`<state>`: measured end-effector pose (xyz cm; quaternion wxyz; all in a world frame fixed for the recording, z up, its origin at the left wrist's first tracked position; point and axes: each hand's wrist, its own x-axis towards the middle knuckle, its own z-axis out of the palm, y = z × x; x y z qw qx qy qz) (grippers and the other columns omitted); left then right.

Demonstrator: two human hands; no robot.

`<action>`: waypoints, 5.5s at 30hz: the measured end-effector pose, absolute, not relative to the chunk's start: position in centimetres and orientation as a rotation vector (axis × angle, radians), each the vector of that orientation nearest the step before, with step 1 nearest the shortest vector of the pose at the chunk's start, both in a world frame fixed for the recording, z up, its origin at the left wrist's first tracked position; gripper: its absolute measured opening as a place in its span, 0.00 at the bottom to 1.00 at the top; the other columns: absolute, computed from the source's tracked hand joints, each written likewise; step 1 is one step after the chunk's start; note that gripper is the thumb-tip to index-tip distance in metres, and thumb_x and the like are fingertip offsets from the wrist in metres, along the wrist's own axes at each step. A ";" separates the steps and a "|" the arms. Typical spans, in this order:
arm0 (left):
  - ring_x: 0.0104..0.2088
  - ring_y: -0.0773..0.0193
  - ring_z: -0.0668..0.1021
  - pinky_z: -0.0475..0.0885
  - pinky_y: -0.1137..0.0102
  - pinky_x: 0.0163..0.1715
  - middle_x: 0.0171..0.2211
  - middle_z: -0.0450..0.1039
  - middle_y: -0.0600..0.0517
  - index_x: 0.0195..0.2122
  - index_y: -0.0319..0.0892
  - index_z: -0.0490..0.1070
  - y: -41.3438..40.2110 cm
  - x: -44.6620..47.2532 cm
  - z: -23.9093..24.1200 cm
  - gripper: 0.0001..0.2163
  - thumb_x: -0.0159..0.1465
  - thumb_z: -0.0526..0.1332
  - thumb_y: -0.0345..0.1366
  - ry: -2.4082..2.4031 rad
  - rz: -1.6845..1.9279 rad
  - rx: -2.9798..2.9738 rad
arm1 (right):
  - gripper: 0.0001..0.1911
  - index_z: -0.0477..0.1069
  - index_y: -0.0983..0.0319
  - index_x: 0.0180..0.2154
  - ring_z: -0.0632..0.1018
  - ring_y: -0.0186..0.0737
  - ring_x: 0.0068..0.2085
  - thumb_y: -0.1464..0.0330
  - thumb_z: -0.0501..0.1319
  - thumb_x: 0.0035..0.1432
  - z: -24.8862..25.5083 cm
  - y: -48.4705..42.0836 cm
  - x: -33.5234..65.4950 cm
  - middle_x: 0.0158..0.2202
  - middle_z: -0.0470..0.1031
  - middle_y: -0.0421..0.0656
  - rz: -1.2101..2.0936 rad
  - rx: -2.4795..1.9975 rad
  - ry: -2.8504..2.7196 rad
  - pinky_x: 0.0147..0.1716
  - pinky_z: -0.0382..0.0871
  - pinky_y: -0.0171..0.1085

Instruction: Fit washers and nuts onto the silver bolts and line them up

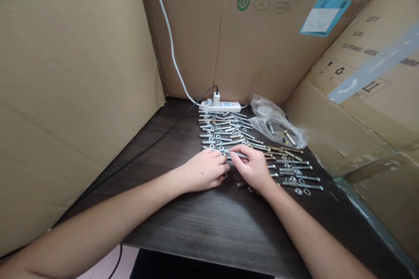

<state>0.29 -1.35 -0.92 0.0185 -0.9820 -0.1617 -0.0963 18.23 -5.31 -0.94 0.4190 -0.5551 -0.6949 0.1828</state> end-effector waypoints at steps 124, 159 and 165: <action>0.28 0.68 0.73 0.64 0.73 0.27 0.31 0.72 0.55 0.36 0.42 0.65 -1.5 -1.1 1.5 0.06 0.67 0.51 0.35 -1.103 -0.629 -3.295 | 0.08 0.72 0.62 0.34 0.72 0.33 0.26 0.65 0.57 0.58 -1.0 -5.8 17.9 0.31 0.76 0.42 0.569 -1.290 -1.802 0.23 0.64 0.31; 0.28 0.65 0.76 0.64 0.73 0.26 0.30 0.74 0.55 0.40 0.43 0.67 -0.7 -1.1 0.1 0.08 0.65 0.56 0.42 -0.977 -0.306 -3.296 | 0.12 0.71 0.63 0.28 0.67 0.33 0.24 0.60 0.60 0.54 -0.5 -5.4 18.0 0.25 0.70 0.40 0.811 -1.340 -1.546 0.22 0.61 0.31; 0.27 0.69 0.72 0.65 0.74 0.29 0.30 0.70 0.55 0.42 0.41 0.66 -1.1 -1.6 1.3 0.11 0.66 0.54 0.43 -0.958 -0.983 -3.195 | 0.16 0.67 0.62 0.28 0.50 0.27 0.19 0.56 0.61 0.53 -0.6 -5.3 17.5 0.17 0.48 0.31 1.365 -1.176 -1.097 0.16 0.45 0.28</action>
